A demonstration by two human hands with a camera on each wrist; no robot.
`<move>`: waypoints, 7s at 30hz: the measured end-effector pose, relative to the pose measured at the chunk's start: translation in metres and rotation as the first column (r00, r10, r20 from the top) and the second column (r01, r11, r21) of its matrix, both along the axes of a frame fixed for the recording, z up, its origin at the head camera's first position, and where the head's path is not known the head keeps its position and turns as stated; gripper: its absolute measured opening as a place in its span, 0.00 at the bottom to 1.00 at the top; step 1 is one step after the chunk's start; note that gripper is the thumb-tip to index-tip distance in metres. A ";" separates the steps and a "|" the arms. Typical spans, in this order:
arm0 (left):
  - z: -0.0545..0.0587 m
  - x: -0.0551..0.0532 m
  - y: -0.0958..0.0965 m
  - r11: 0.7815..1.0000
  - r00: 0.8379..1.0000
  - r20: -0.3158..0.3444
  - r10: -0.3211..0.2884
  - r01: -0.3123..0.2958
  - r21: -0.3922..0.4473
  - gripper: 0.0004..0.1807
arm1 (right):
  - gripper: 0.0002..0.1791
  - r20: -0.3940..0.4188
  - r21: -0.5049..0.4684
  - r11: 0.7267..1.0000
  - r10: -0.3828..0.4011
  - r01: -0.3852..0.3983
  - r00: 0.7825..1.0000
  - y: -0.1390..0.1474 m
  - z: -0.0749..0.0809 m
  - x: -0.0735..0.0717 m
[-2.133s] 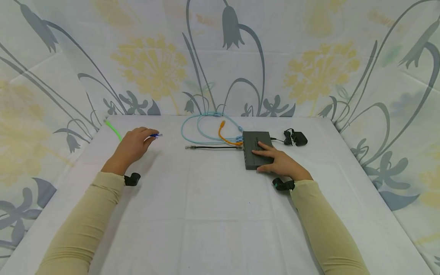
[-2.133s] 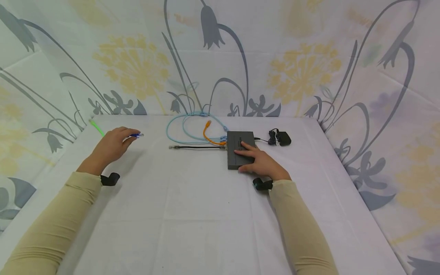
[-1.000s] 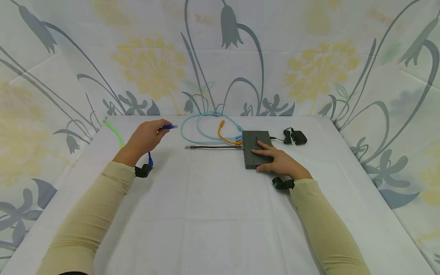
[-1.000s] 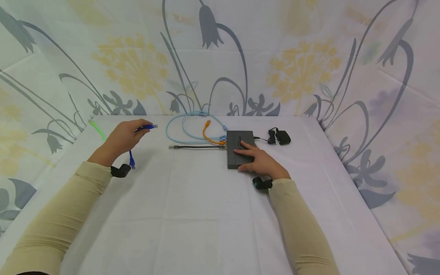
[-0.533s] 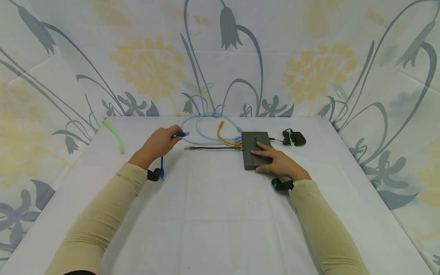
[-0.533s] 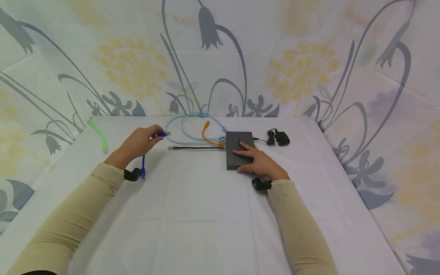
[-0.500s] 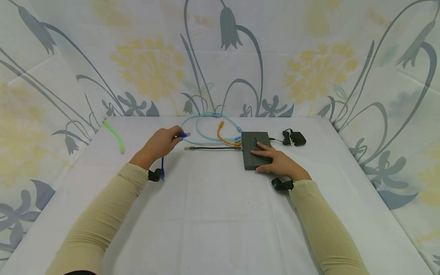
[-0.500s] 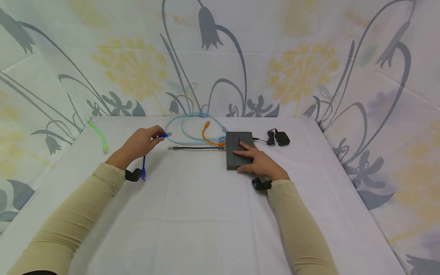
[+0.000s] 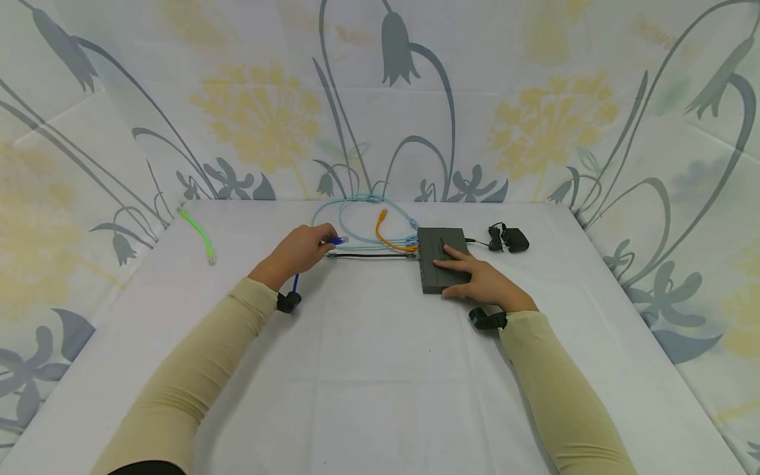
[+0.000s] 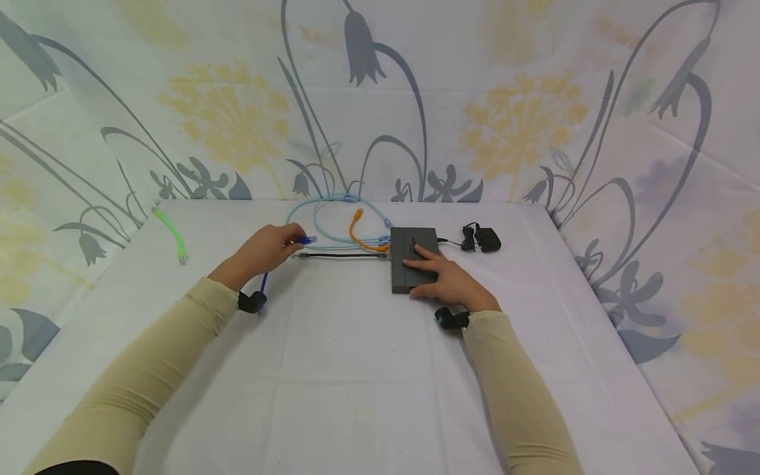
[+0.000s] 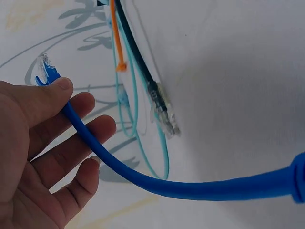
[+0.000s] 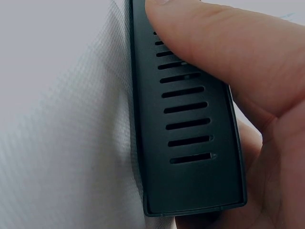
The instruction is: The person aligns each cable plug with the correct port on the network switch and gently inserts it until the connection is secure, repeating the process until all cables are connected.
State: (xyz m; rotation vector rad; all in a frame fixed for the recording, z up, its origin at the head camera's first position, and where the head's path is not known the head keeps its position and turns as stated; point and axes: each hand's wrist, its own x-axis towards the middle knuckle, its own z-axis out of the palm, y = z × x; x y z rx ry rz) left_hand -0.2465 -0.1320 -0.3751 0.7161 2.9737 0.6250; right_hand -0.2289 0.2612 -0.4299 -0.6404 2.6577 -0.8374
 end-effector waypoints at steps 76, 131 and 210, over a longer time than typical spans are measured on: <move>-0.034 -0.016 0.110 0.984 0.991 0.040 -0.130 0.134 -0.120 0.13 | 0.41 -0.010 0.002 1.000 0.007 -0.007 1.000 -0.001 0.001 0.000; -0.037 -0.014 0.141 0.979 0.996 0.000 -0.087 0.086 -0.187 0.12 | 0.41 -0.007 -0.004 1.000 -0.001 0.001 1.000 0.001 -0.001 -0.001; -0.038 -0.014 0.156 0.978 0.994 -0.019 -0.104 0.099 -0.186 0.07 | 0.39 -0.025 -0.002 1.000 0.003 -0.003 1.000 -0.003 0.001 0.000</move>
